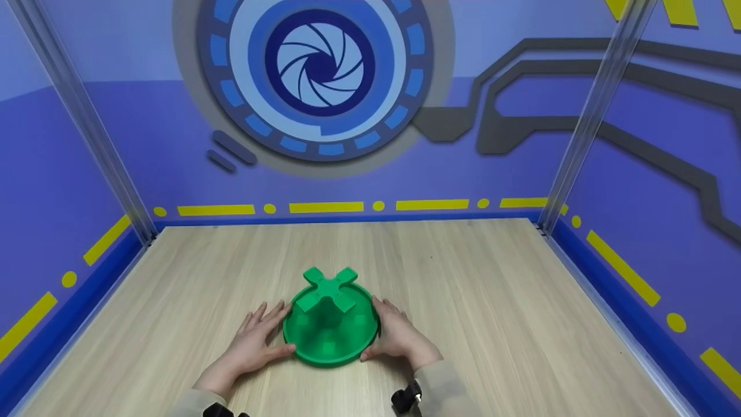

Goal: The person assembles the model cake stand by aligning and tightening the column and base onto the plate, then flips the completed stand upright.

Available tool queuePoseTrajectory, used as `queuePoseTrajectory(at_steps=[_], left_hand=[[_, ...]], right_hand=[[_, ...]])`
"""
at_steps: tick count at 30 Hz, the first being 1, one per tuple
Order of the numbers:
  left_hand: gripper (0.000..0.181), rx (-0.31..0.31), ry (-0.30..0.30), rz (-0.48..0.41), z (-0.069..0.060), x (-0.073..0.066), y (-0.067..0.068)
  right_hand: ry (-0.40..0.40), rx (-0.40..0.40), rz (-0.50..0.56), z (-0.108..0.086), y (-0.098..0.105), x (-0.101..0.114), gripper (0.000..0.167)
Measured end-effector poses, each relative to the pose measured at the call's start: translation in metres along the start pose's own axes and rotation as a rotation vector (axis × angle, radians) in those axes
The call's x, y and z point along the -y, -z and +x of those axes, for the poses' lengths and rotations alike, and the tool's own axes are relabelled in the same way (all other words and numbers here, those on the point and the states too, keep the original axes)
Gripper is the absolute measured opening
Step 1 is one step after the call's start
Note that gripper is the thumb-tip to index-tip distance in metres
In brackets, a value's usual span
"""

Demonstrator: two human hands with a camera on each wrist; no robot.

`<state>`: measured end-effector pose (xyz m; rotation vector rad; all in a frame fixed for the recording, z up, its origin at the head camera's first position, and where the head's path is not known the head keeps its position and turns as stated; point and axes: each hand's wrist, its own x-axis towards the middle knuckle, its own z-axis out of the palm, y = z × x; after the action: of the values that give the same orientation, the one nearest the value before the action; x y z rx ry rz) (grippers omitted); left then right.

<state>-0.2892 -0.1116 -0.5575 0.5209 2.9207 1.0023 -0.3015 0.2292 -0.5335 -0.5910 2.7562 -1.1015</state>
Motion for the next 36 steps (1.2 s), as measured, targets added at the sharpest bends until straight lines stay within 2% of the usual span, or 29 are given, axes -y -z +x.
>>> queuePoseTrajectory(at_steps=[6,18,20,23,27,30,32,36], left_hand=[[0.123,0.009,0.005,-0.030,0.000,0.001,-0.001],[0.126,0.000,-0.012,-0.073,0.001,-0.001,-0.002],[0.126,0.005,-0.006,-0.104,0.002,-0.002,-0.001],[0.124,0.004,0.010,-0.196,0.003,-0.004,0.001],[0.120,-0.014,0.011,-0.334,0.005,-0.008,0.005],[0.116,-0.043,-0.005,-0.399,0.006,-0.012,0.007],[0.107,-0.079,-0.025,-0.398,0.006,-0.014,0.007],[0.075,-0.183,-0.042,-0.349,0.007,-0.018,0.006]], right_hand=[[-0.023,-0.007,0.011,0.001,-0.002,0.001,0.125],[-0.047,-0.023,0.057,0.003,-0.006,-0.004,0.124],[-0.038,-0.026,0.082,0.004,-0.004,-0.005,0.123],[0.007,-0.034,0.141,0.005,0.002,-0.005,0.120],[0.068,-0.051,0.268,0.005,0.012,-0.003,0.113],[0.080,-0.065,0.352,0.004,0.018,-0.002,0.107],[0.082,-0.081,0.381,0.003,0.021,-0.001,0.105],[0.103,-0.090,0.417,0.002,0.026,0.002,0.100]])
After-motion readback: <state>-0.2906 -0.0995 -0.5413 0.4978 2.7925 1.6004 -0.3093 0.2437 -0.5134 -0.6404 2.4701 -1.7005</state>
